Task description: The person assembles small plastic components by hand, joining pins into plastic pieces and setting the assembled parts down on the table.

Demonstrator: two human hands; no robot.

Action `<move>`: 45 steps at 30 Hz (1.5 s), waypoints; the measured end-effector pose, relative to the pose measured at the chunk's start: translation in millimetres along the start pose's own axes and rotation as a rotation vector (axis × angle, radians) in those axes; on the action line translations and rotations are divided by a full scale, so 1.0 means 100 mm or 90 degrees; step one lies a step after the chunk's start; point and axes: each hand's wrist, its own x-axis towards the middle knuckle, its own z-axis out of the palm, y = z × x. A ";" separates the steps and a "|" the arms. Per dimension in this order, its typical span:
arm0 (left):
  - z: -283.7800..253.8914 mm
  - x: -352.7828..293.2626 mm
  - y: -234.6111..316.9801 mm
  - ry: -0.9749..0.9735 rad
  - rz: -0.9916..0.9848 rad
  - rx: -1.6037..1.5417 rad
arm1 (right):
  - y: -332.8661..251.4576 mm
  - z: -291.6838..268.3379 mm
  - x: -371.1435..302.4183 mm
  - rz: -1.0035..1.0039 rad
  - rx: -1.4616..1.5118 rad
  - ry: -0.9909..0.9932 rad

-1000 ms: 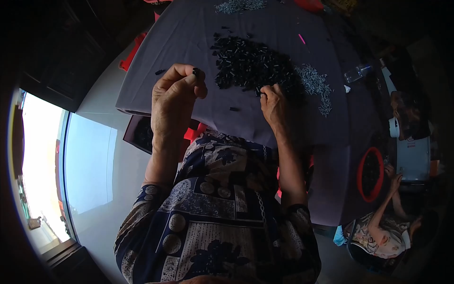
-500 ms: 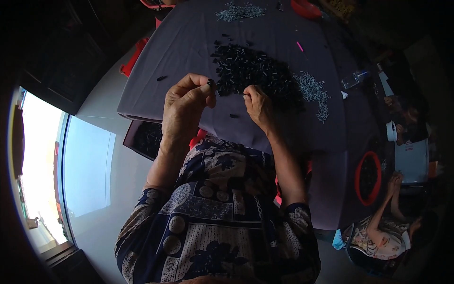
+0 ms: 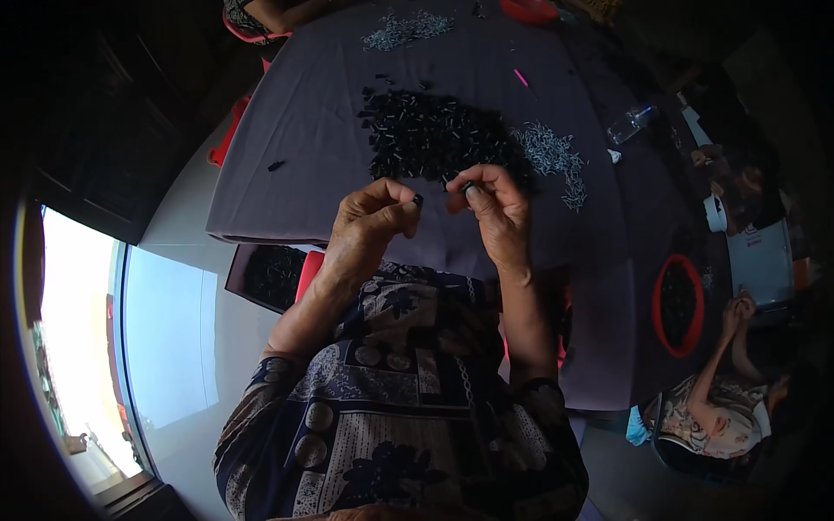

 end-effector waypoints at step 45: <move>-0.03 0.25 -0.32 -0.086 -0.041 0.118 | -0.02 -0.16 -0.03 -0.103 -0.243 -0.071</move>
